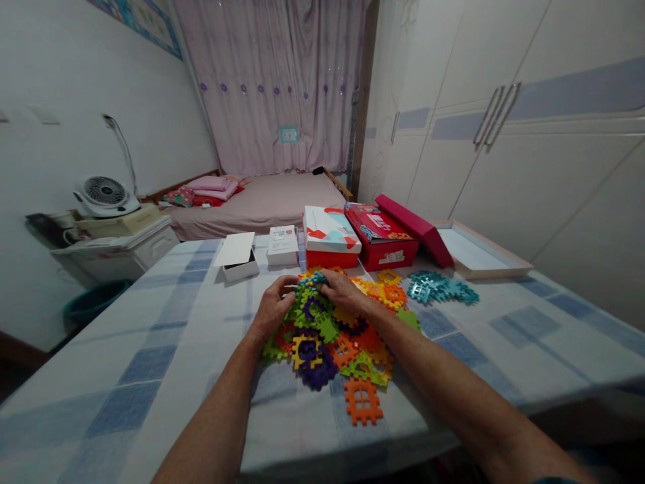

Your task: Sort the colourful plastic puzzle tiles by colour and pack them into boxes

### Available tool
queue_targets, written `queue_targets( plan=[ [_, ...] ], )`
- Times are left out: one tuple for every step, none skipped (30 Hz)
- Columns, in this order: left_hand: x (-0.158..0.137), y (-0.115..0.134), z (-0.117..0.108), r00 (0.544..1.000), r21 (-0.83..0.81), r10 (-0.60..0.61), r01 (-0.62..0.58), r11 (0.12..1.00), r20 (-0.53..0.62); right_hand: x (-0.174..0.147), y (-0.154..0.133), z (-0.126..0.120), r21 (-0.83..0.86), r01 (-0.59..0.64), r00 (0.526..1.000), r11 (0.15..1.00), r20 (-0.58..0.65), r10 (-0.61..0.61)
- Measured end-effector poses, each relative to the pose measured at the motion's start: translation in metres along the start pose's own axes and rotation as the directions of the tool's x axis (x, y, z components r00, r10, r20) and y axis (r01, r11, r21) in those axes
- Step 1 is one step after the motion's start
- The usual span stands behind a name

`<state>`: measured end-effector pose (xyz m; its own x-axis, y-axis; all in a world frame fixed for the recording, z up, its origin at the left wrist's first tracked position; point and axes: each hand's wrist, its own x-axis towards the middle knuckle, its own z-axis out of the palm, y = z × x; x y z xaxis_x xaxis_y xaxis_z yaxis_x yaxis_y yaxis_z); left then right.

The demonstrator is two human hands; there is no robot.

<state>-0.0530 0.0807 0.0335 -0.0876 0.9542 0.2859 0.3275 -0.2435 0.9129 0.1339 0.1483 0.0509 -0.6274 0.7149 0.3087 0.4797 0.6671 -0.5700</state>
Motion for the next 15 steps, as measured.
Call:
queue_targets(
  plan=[
    [0.0011,-0.0028,-0.0002,1.000,-0.016,-0.010,0.010,1.000,-0.020,-0.0010,-0.0004,-0.0004,0.042,-0.024,0.999,0.999,-0.024,0.025],
    [0.0024,-0.0055,-0.0006,0.999,-0.026,-0.012,0.011,1.000,-0.041,-0.0017,-0.0011,-0.0015,0.087,-0.050,0.997,0.995,-0.047,0.054],
    [0.0037,-0.0078,-0.0013,0.998,-0.029,-0.011,0.009,1.000,-0.061,-0.0021,-0.0020,-0.0030,0.131,-0.073,0.994,0.989,-0.067,0.083],
    [0.0048,-0.0094,-0.0022,0.997,-0.029,-0.016,0.014,0.999,-0.069,-0.0021,-0.0031,-0.0047,0.172,-0.091,0.991,0.981,-0.082,0.106],
    [0.0055,-0.0103,-0.0031,0.998,-0.031,-0.029,0.027,0.999,-0.058,-0.0018,-0.0042,-0.0063,0.211,-0.102,0.988,0.972,-0.095,0.124],
    [0.0060,-0.0103,-0.0039,0.998,-0.037,-0.047,0.046,0.998,-0.032,-0.0013,-0.0055,-0.0076,0.243,-0.109,0.985,0.964,-0.102,0.137],
    [0.0060,-0.0095,-0.0045,0.998,-0.044,-0.067,0.067,0.997,0.000,-0.0007,-0.0067,-0.0084,0.271,-0.113,0.984,0.956,-0.103,0.145],
    [0.0056,-0.0081,-0.0049,0.996,-0.050,-0.086,0.087,0.995,0.036,0.0000,-0.0078,-0.0087,0.295,-0.114,0.984,0.949,-0.098,0.149],
    [0.0050,-0.0064,-0.0049,0.993,-0.055,-0.099,0.103,0.993,0.069,0.0007,-0.0088,-0.0085,0.315,-0.114,0.985,0.942,-0.085,0.147],
    [0.0042,-0.0048,-0.0047,0.990,-0.058,-0.105,0.111,0.992,0.096,0.0013,-0.0096,-0.0079,0.326,-0.114,0.987,0.938,-0.071,0.145],
    [0.0034,-0.0036,-0.0044,0.988,-0.060,-0.102,0.110,0.992,0.115,0.0017,-0.0100,-0.0070,0.333,-0.114,0.988,0.936,-0.058,0.142],
    [0.0027,-0.0030,-0.0039,0.987,-0.060,-0.091,0.100,0.993,0.130,0.0020,-0.0102,-0.0061,0.338,-0.113,0.989,0.934,-0.048,0.137],
    [0.0023,-0.0032,-0.0034,0.986,-0.056,-0.075,0.084,0.995,0.146,0.0023,-0.0100,-0.0052,0.344,-0.111,0.990,0.932,-0.042,0.133],
    [0.0021,-0.0043,-0.0029,0.986,-0.044,-0.059,0.067,0.997,0.154,0.0024,-0.0097,-0.0044,0.352,-0.108,0.991,0.930,-0.040,0.130],
    [0.0022,-0.0060,-0.0024,0.989,-0.021,-0.046,0.050,0.999,0.140,0.0025,-0.0092,-0.0039,0.361,-0.105,0.991,0.927,-0.043,0.129]
  ],
)
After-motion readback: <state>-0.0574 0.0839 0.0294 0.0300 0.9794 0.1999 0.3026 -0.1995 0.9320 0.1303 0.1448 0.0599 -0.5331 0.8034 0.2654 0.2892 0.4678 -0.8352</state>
